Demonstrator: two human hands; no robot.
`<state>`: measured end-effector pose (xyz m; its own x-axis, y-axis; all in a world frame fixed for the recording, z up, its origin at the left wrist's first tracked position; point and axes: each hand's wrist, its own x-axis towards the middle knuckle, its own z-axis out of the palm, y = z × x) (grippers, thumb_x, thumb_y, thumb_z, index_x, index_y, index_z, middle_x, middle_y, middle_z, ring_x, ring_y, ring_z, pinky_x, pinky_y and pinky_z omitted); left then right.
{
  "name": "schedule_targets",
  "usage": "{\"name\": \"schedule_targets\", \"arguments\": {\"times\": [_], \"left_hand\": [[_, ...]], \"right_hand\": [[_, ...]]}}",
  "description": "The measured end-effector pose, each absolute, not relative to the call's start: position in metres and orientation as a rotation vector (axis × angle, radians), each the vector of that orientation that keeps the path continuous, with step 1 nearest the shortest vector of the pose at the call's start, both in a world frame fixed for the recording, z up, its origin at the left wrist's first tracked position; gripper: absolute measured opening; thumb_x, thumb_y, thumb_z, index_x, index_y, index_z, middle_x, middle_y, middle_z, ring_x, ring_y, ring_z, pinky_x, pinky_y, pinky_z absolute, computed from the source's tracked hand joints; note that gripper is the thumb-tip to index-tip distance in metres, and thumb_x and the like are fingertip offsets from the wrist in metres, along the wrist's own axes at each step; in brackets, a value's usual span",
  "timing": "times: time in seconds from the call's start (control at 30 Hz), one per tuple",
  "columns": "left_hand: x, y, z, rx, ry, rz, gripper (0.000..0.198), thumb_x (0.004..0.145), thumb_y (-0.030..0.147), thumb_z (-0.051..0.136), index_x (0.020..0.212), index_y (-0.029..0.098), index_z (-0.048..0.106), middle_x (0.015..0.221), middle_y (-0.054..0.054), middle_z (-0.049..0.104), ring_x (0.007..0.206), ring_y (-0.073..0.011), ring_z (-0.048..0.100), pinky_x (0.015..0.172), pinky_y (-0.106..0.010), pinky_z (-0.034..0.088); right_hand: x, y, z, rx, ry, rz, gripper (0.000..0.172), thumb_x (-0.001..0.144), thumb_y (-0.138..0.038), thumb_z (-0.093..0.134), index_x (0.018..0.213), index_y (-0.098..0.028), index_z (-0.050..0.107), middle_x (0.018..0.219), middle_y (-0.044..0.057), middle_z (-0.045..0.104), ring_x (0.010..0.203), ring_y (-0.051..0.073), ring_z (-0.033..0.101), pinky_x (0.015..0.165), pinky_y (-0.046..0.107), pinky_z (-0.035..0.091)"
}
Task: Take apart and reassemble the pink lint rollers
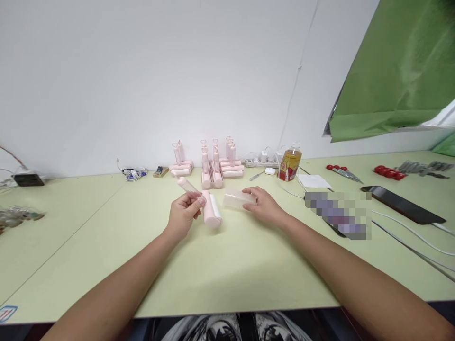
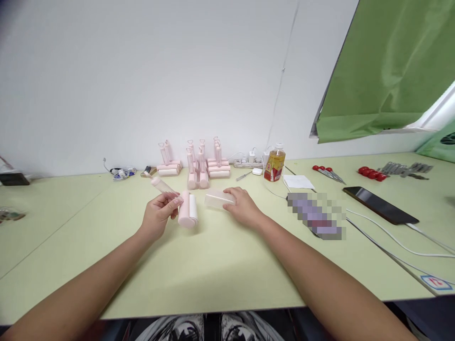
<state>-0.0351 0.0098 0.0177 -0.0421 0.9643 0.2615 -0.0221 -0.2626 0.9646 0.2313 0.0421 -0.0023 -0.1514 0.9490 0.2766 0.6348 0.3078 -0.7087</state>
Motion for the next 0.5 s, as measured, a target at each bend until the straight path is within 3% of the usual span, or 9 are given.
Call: {"name": "schedule_targets", "arguments": {"times": [0.2,0.33,0.43,0.5], "left_hand": [[-0.030,0.000,0.022,1.470,1.223,1.370,0.034,0.066,0.043,0.078,0.070,0.016,0.056,0.052,0.006,0.051,0.044,-0.0064,0.044,0.044,-0.020,0.037],[-0.031,0.001,0.021,1.469,1.222,1.337,0.036,0.066,0.042,0.079,0.069,0.017,0.054,0.051,0.006,0.053,0.042,-0.0071,0.048,0.043,-0.020,0.040],[-0.029,0.003,0.020,1.339,1.166,1.317,0.038,0.067,0.045,0.078,0.072,0.016,0.054,0.054,0.002,0.059,0.042,-0.0096,0.054,0.036,-0.018,0.034],[-0.026,0.001,0.020,1.190,1.079,1.263,0.042,0.066,0.050,0.078,0.076,0.015,0.056,0.060,-0.001,0.062,0.047,-0.0120,0.059,0.032,-0.017,0.031]], "right_hand": [[0.234,0.048,-0.013,-1.406,-2.118,0.446,0.040,0.080,-0.018,0.059,0.120,-0.021,0.060,0.126,0.009,0.058,0.117,0.026,0.050,0.102,0.043,0.039],[0.233,0.046,-0.009,-1.376,-2.058,0.331,0.039,0.080,-0.021,0.059,0.119,-0.018,0.060,0.131,0.013,0.055,0.124,0.030,0.046,0.106,0.048,0.036],[0.226,0.033,-0.001,-1.171,-2.045,0.286,0.038,0.082,-0.026,0.058,0.120,-0.022,0.059,0.124,0.012,0.058,0.119,0.029,0.050,0.102,0.049,0.040],[0.218,0.021,0.004,-0.980,-2.103,0.395,0.047,0.081,-0.032,0.063,0.127,-0.024,0.054,0.126,0.012,0.057,0.118,0.029,0.052,0.098,0.046,0.043]]}}
